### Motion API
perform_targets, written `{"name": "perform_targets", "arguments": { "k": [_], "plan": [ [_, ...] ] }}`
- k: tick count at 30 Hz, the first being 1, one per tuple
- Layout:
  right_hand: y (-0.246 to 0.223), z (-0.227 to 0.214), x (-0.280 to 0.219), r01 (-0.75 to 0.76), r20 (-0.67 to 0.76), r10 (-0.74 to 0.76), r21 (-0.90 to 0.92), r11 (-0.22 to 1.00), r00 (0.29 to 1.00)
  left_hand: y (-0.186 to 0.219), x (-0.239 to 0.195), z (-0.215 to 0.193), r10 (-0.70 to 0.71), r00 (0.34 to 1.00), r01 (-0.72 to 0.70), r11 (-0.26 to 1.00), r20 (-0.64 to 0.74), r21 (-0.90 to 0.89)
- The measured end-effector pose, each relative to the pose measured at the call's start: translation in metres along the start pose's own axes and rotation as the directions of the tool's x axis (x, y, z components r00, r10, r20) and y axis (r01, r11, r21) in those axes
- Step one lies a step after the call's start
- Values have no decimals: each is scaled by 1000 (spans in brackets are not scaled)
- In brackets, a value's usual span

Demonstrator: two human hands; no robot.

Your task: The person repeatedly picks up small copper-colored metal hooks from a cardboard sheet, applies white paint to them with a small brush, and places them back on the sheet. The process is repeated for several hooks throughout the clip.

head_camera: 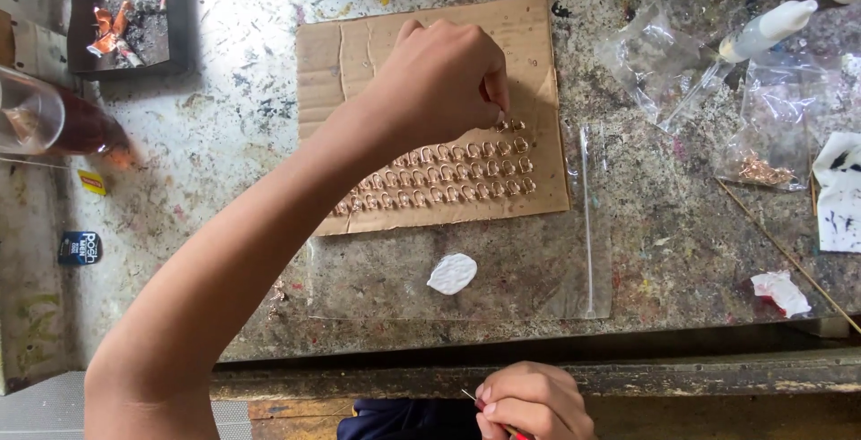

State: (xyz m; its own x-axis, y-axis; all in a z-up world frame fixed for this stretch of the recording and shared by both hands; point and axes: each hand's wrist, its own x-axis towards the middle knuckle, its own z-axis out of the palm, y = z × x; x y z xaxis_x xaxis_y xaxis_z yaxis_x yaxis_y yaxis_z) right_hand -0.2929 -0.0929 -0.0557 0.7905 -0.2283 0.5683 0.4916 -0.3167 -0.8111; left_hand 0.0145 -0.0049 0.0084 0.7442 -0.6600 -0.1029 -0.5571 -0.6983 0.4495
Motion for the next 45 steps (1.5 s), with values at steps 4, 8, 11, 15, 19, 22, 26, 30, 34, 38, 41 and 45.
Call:
{"name": "perform_targets", "arguments": {
  "k": [4,8,11,15,19,22,26,30,34,38,41,45],
  "plan": [
    [-3,1,-1,-53,-12,53,-5,999,999,1,9,-5,12,999,-13,1000,44,17],
    [-1,-1,-3,-40,4,40,5,999,999,-2,13,-3,29,999,-30,999,46,23],
    [-2,0,-4,-52,3,52,-2,999,999,-3,15,-1,24,999,-26,998,42,49],
    [-2,0,-6,-72,0,72,-12,997,997,-4,16,0,24,999,-26,998,33,53],
    [2,0,-7,-44,5,44,5,999,999,0,15,-4,4,998,-6,999,68,42],
    [4,0,-6,-7,8,7,-3,1000,1000,-1,14,-4,15,999,-16,999,50,32],
    [4,1,-9,-30,1,30,-2,1000,1000,-1,13,-5,3,998,-4,1000,59,21],
    [0,2,-7,-60,-12,60,-25,998,998,-2,14,-5,21,998,-23,999,51,35],
    [-6,4,-6,-120,-28,119,-36,992,993,0,13,-6,20,998,-23,999,55,43],
    [-6,4,-3,-80,-10,80,-49,996,997,1,9,-7,13,999,-14,1000,51,15],
    [-8,2,-1,-63,16,64,-78,995,998,-2,4,-9,56,998,-56,998,-27,-25],
    [-4,-2,-5,-63,50,66,-59,996,997,-2,-29,-27,216,935,-230,973,-282,-16]
  ]
}}
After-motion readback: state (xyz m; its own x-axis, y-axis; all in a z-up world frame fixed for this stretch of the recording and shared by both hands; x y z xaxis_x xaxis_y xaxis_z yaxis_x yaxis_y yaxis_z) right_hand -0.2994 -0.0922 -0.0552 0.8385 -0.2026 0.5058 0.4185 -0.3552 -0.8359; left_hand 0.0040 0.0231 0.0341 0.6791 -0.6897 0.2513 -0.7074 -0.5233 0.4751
